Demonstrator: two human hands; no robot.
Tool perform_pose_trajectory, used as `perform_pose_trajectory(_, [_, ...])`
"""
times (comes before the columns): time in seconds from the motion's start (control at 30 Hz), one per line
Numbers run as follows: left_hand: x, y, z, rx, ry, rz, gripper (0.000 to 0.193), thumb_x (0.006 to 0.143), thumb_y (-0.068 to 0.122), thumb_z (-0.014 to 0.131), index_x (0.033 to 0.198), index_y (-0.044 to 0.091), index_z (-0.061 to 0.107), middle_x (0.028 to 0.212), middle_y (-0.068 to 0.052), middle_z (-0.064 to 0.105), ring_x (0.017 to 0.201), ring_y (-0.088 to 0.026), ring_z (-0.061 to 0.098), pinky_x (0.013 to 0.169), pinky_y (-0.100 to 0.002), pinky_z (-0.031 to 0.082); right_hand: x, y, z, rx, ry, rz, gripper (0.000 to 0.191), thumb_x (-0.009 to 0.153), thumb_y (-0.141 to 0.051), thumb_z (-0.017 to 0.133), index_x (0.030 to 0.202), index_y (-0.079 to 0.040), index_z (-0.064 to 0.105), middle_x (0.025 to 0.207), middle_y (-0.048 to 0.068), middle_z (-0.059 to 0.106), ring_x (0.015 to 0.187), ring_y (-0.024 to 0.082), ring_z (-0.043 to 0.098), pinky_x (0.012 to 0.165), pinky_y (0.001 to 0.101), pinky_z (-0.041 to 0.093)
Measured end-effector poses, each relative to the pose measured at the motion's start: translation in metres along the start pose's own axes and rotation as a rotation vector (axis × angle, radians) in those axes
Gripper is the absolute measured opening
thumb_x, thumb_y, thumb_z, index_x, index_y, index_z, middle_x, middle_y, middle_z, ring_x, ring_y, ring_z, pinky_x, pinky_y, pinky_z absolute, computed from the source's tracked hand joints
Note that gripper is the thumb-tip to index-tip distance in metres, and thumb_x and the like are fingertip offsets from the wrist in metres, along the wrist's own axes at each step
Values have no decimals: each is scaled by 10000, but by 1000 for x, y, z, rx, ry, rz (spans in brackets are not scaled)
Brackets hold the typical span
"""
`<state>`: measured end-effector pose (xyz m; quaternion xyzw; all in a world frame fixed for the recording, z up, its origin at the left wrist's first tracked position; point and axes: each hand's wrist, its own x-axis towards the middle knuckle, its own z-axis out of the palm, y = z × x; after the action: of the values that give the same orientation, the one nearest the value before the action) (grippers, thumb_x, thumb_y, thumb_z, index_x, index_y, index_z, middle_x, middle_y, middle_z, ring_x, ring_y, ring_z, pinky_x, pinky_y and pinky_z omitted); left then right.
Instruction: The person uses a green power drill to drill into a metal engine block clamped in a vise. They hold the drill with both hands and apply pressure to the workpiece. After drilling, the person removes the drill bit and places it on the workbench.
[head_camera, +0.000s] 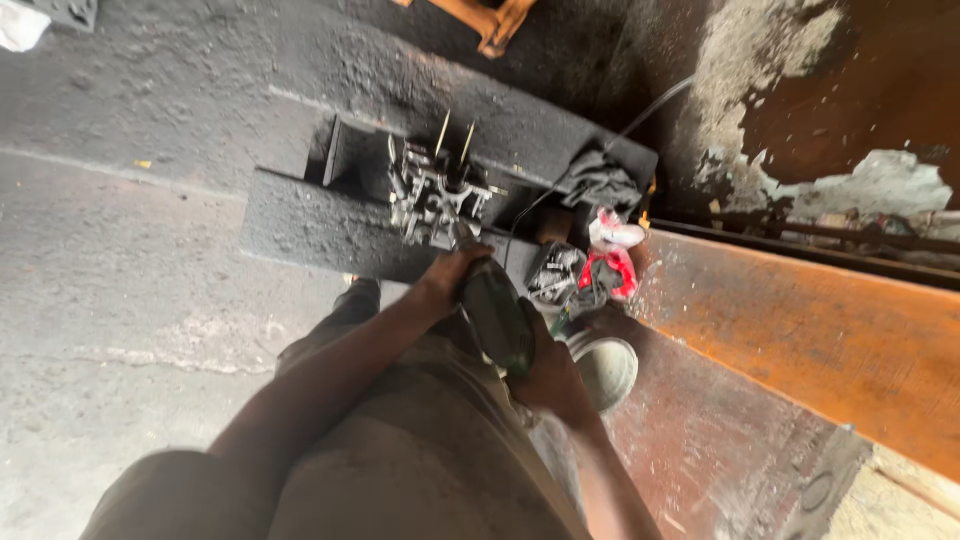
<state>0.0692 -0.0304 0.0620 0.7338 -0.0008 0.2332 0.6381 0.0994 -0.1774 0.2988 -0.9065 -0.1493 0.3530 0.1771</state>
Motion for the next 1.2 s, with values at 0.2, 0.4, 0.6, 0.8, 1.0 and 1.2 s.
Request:
perform_pose_trajectory(0.2, [15, -12, -4, -349, -66, -707, 726, 601, 170, 900, 1249, 87, 585, 1080, -183, 697, 943, -356, 715, 806, -441, 607, 4, -28, -8, -131, -124, 222, 1025, 678, -111, 722, 1591, -182, 260, 1070, 270, 724, 987, 465, 707, 865, 503, 595])
perform_pose_trajectory(0.4, [23, -22, -3, -44, -211, -345, 730, 654, 164, 860, 1314, 114, 551, 1165, -134, 697, 1025, -268, 714, 889, -385, 612, 21, -43, -32, -104, -155, 157, 1040, 673, -114, 718, 1591, -154, 231, 1169, 275, 696, 1047, 426, 720, 891, 478, 610])
perform_pose_trajectory(0.6, [32, -22, 7, -889, 47, -1710, 509, 818, 260, 724, 1292, 91, 644, 1161, -174, 686, 957, -313, 686, 770, -481, 569, 4, -35, -10, -63, -147, 153, 998, 715, -109, 726, 1592, -117, 250, 1164, 287, 700, 1078, 451, 688, 929, 492, 574])
perform_pose_trajectory(0.8, [16, -26, 9, 287, -376, -224, 680, 661, 3, 774, 1303, 156, 609, 1244, -116, 681, 1107, -312, 677, 930, -429, 592, 0, 18, 6, 160, 95, -78, 916, 657, -49, 718, 1510, -47, 381, 1189, 260, 705, 1124, 382, 705, 886, 434, 593])
perform_pose_trajectory(1.0, [8, 19, 35, -1219, 198, -1601, 539, 755, 237, 819, 1216, 13, 654, 1065, -193, 713, 840, -316, 728, 777, -448, 637, -38, 49, 32, 673, 88, -1, 747, 719, 18, 725, 1442, 54, 545, 1102, 158, 692, 936, 226, 651, 805, 353, 547])
perform_pose_trajectory(1.2, [26, 17, 40, -1318, 159, -1472, 397, 884, 314, 757, 1109, 10, 637, 955, -169, 712, 840, -312, 704, 825, -438, 629, -16, 29, 11, 698, -25, 257, 898, 642, 37, 736, 1489, -14, 442, 1107, 122, 646, 802, 180, 656, 639, 345, 559])
